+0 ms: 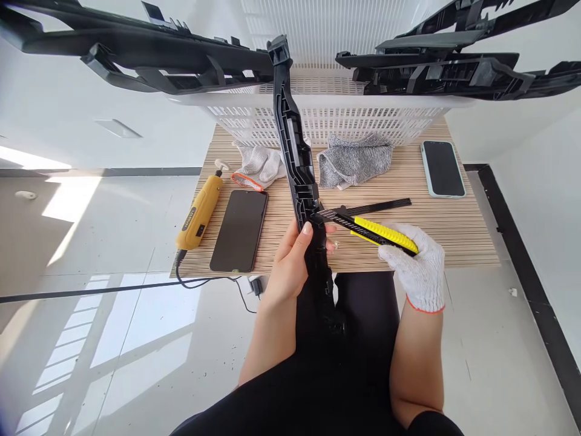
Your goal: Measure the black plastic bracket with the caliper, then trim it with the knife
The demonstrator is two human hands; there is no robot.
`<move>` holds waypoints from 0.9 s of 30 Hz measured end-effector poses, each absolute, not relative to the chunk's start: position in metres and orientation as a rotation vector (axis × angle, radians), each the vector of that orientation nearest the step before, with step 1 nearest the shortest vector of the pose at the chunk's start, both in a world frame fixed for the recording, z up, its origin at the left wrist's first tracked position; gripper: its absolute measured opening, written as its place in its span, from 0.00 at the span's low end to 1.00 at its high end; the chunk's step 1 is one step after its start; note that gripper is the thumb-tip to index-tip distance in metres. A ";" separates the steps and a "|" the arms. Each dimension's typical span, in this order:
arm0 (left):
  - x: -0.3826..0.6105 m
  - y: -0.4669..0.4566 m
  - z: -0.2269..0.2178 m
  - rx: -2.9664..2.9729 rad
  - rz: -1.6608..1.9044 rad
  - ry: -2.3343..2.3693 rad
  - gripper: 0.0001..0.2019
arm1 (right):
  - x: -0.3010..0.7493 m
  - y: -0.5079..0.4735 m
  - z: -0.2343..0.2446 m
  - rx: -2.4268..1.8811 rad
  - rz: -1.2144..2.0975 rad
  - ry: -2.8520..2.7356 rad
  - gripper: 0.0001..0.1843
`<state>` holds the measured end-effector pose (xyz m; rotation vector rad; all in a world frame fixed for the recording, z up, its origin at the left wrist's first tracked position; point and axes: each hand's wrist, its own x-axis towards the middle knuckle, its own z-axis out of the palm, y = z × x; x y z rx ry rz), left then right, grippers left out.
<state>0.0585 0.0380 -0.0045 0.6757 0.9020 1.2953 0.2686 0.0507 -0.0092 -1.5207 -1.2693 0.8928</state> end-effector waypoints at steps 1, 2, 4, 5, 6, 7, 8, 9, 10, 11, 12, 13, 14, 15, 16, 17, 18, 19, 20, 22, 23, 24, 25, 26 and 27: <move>0.059 0.038 -0.005 0.674 1.301 0.903 0.16 | 0.270 0.050 -0.010 -1.499 0.922 -1.262 0.18; 0.059 0.038 -0.005 0.670 1.306 0.905 0.16 | 0.271 0.050 -0.011 -1.472 0.952 -1.243 0.18; 0.059 0.038 -0.004 0.658 1.306 0.911 0.16 | 0.272 0.050 -0.012 -1.442 0.983 -1.219 0.18; 0.059 0.038 -0.004 0.652 1.304 0.915 0.16 | 0.273 0.050 -0.013 -1.437 0.985 -1.218 0.18; 0.059 0.037 -0.004 0.648 1.302 0.917 0.16 | 0.273 0.051 -0.013 -1.430 0.987 -1.221 0.18; 0.059 0.037 -0.004 0.643 1.304 0.918 0.17 | 0.273 0.051 -0.013 -1.423 0.983 -1.225 0.18; 0.060 0.037 -0.004 0.639 1.307 0.918 0.17 | 0.273 0.051 -0.014 -1.417 0.978 -1.232 0.18; 0.060 0.037 -0.004 0.635 1.311 0.917 0.17 | 0.273 0.051 -0.014 -1.412 0.973 -1.242 0.18; 0.060 0.037 -0.004 0.631 1.316 0.917 0.17 | 0.272 0.051 -0.014 -1.411 0.968 -1.250 0.18; 0.060 0.037 -0.004 0.626 1.320 0.918 0.17 | 0.272 0.051 -0.014 -1.413 0.967 -1.256 0.18; 0.060 0.037 -0.004 0.620 1.321 0.918 0.17 | 0.272 0.051 -0.014 -1.416 0.966 -1.258 0.18; 0.060 0.037 -0.004 0.613 1.320 0.920 0.17 | 0.272 0.051 -0.013 -1.420 0.965 -1.260 0.18; 0.061 0.037 -0.004 0.608 1.318 0.921 0.18 | 0.271 0.051 -0.013 -1.424 0.963 -1.261 0.18; 0.061 0.037 -0.004 0.604 1.317 0.922 0.18 | 0.271 0.051 -0.013 -1.430 0.958 -1.262 0.17; 0.061 0.037 -0.004 0.604 1.318 0.921 0.18 | 0.271 0.051 -0.012 -1.442 0.952 -1.265 0.17; 0.061 0.037 -0.004 0.607 1.320 0.918 0.17 | 0.271 0.051 -0.012 -1.457 0.941 -1.270 0.17; 0.061 0.037 -0.004 0.612 1.325 0.915 0.17 | 0.271 0.051 -0.012 -1.470 0.928 -1.276 0.17; 0.060 0.037 -0.004 0.618 1.328 0.909 0.16 | 0.271 0.051 -0.012 -1.478 0.917 -1.282 0.17; 0.060 0.037 -0.005 0.623 1.328 0.904 0.16 | 0.271 0.051 -0.012 -1.478 0.910 -1.285 0.17; 0.060 0.037 -0.005 0.629 1.310 0.902 0.16 | 0.271 0.051 -0.012 -1.461 0.910 -1.289 0.17; 0.060 0.037 -0.006 0.629 1.298 0.910 0.17 | 0.270 0.051 -0.013 -1.452 0.914 -1.290 0.17; 0.060 0.037 -0.006 0.629 1.286 0.924 0.18 | 0.270 0.051 -0.013 -1.449 0.919 -1.290 0.17; 0.060 0.037 -0.006 0.630 1.275 0.939 0.20 | 0.270 0.051 -0.013 -1.449 0.919 -1.291 0.17; 0.060 0.037 -0.006 0.632 1.265 0.954 0.22 | 0.270 0.051 -0.012 -1.451 0.924 -1.292 0.18; 0.060 0.037 -0.006 0.634 1.256 0.969 0.24 | 0.270 0.051 -0.012 -1.450 0.930 -1.294 0.18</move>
